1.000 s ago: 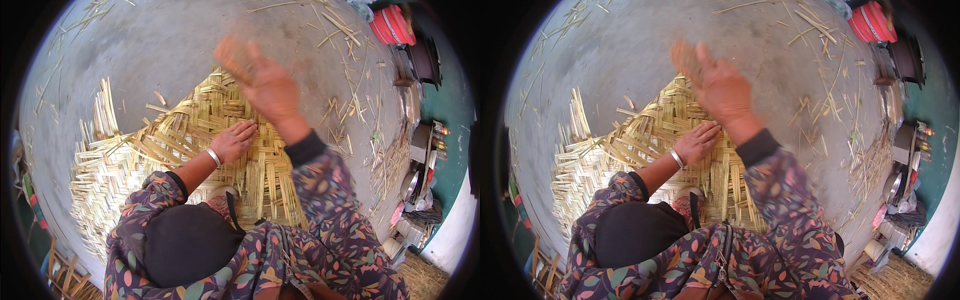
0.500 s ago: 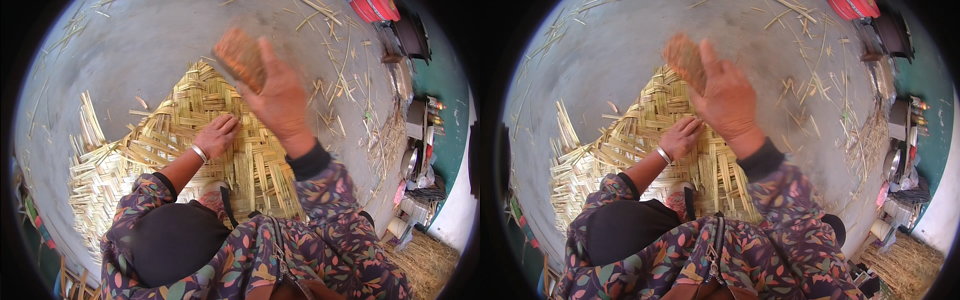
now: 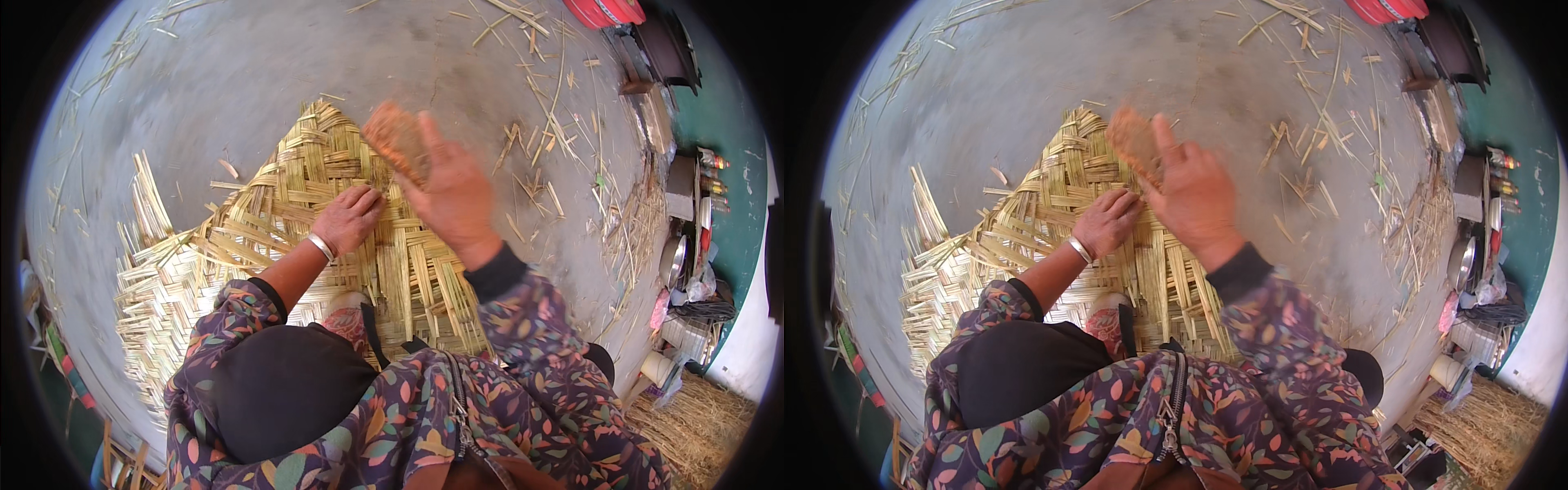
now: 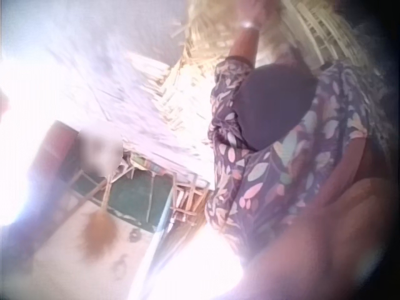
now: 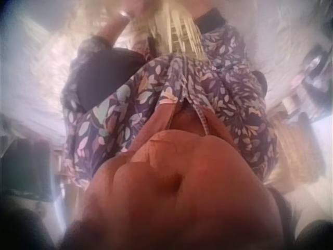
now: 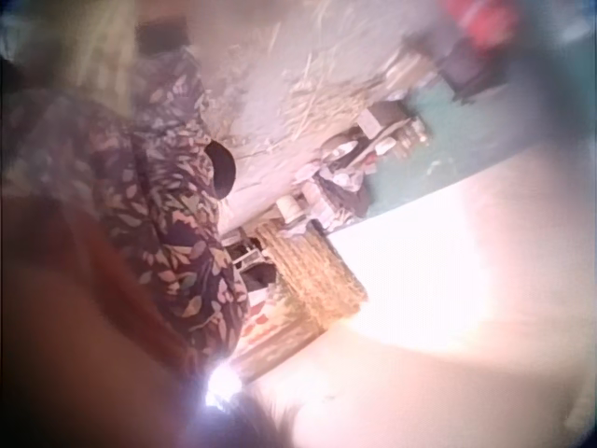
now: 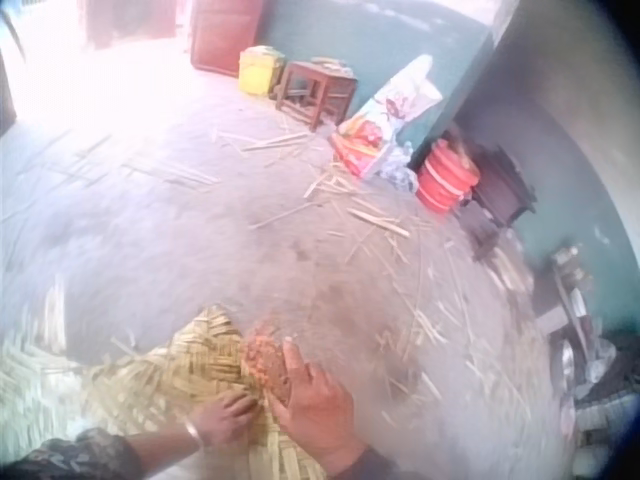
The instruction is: The person weaves a mat from dried palm leaves on the floor, interlacing strips by hand and periodically tapping the surface with a brick to compact the weave. The mat grows in size as more strips are added.
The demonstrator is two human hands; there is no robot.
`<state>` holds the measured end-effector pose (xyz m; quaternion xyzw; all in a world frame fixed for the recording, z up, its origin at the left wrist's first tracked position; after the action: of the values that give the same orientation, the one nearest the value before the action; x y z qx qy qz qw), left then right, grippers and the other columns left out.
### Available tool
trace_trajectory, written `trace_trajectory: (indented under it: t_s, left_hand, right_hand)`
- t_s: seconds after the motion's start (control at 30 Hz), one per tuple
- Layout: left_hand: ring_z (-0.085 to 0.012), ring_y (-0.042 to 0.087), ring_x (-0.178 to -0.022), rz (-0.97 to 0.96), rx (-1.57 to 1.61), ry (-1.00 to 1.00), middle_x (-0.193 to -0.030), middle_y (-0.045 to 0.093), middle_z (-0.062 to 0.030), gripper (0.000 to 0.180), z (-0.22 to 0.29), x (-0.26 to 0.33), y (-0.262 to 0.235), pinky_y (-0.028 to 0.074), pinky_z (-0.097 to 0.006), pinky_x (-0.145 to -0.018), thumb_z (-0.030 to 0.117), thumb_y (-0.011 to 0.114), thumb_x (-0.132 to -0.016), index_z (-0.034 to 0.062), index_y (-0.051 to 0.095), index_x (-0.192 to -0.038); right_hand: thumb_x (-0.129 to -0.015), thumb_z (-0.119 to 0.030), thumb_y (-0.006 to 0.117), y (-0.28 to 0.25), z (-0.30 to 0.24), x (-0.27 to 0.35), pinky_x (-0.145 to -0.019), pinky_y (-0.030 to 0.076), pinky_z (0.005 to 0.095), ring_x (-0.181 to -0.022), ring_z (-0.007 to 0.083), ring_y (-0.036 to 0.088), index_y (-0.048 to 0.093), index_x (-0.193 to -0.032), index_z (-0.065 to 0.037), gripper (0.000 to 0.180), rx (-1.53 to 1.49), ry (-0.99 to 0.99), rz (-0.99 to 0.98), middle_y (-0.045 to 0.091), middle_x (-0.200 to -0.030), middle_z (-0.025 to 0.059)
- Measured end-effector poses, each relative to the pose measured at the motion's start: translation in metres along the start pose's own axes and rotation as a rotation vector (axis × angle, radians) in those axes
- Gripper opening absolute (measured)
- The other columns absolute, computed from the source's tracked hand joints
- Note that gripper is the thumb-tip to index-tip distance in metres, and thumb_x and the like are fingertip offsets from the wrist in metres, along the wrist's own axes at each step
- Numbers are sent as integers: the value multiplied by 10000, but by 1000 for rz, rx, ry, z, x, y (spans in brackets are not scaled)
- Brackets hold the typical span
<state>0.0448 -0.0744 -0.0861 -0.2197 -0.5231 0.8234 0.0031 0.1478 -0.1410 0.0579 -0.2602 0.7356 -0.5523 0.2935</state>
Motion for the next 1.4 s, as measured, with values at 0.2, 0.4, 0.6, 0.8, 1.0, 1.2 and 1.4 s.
trace_trajectory:
  t_s: [0.2, 0.4, 0.6, 0.8, 1.0, 1.2, 1.4]
  left_hand:
    - [-313, 509, -1229, -62, -27, -11, -1264, 559, -114, 479, 1, 14, 4, 428, -422, -1068, 153, 606, -796, 54, 618, -1265]
    - [-308, 515, -1222, -20, -6, -14, -1264, 563, -113, 447, 20, -6, 4, 429, -421, -1053, 154, 618, -834, 50, 610, -1269]
    - [-311, 520, -1221, -78, -79, -37, -1257, 576, -112, 417, 61, -64, 14, 426, -429, -1042, 170, 626, -854, 59, 613, -1256]
    - [-313, 479, -1265, -329, -153, -165, -1295, 548, -127, 389, 157, -134, 22, 380, -424, -1060, 208, 571, -900, 44, 584, -1252]
    - [-311, 562, -1183, -860, -306, -272, -1218, 622, -143, 303, 300, -245, 55, 437, -464, -965, 319, 603, -913, 49, 630, -1050]
    - [-322, 567, -1214, -1236, -204, -218, -1248, 626, -194, 384, 397, -298, 175, 444, -463, -1013, 399, 593, -943, 96, 664, -1169]
    - [-349, 536, -1219, -980, -23, -205, -1268, 617, -172, 370, 402, -335, 253, 402, -429, -1055, 309, 635, -899, 132, 650, -1224]
  right_hand:
    - [-748, -302, 796, 54, 14, 11, -753, 534, 448, -907, 324, 630, 352, -1512, -155, 896, -71, 94, -138, 616, -987, 119]
    - [-753, -311, 786, -28, 54, 56, -765, 541, 427, -903, 320, 633, 365, -1499, -139, 873, -100, 62, -121, 613, -969, 123]
    - [-747, -290, 778, -30, 121, 94, -726, 548, 413, -878, 316, 634, 364, -1492, -122, 869, 19, 117, -157, 598, -961, 130]
    - [-733, -251, 766, -92, 184, 153, -692, 546, 410, -855, 301, 642, 408, -1446, -105, 811, 29, 71, -87, 598, -941, 125]
    - [-779, -162, 681, -157, 291, 229, -680, 537, 407, -860, 290, 649, 443, -1412, -113, 677, -30, 117, -59, 617, -943, 115]
    - [-841, -141, 608, -197, 418, 265, -658, 525, 421, -844, 280, 658, 484, -1373, -116, 548, -182, 163, -39, 642, -942, 109]
    - [-882, -169, 560, -172, 485, 266, -615, 502, 406, -816, 256, 660, 521, -1335, -121, 457, -140, 174, 8, 645, -908, 88]
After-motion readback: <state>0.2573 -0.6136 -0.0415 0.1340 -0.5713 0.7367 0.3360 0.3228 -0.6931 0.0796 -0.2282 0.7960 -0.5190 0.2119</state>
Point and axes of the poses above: each hand's wrist, its own x-axis away from the middle knuckle, its own y-axis out of the palm, z = x × y, the point moved 8 cm from there along -x, towards the middle knuckle
